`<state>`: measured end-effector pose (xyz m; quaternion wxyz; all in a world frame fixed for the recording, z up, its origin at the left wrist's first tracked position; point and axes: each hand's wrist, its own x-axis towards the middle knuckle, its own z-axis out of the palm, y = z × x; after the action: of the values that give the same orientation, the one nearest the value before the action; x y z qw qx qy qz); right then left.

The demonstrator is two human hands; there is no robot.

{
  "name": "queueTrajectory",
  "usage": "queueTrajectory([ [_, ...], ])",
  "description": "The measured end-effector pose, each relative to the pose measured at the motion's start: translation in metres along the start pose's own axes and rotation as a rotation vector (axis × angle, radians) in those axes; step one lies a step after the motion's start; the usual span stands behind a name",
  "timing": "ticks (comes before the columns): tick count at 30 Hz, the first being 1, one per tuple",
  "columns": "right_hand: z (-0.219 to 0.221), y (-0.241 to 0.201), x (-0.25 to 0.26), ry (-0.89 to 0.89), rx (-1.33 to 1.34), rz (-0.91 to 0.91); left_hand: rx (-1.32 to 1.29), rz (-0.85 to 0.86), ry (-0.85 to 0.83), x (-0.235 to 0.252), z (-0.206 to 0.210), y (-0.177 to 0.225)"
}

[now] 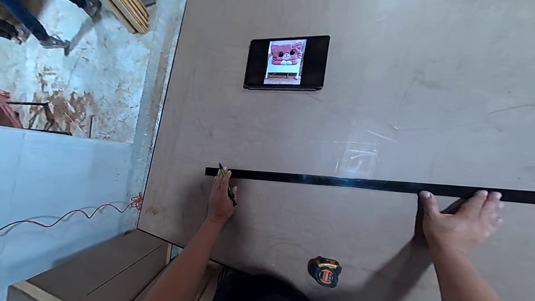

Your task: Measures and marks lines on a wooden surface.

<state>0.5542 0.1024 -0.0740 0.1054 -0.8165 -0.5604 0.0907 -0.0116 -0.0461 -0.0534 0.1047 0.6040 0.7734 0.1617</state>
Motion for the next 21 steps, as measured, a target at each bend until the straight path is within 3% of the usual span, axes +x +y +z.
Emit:
queueTrajectory([
  [21, 0.001, -0.002, 0.005, 0.010, -0.004, 0.065, 0.077, 0.127, 0.025, 0.009, 0.015, -0.008],
])
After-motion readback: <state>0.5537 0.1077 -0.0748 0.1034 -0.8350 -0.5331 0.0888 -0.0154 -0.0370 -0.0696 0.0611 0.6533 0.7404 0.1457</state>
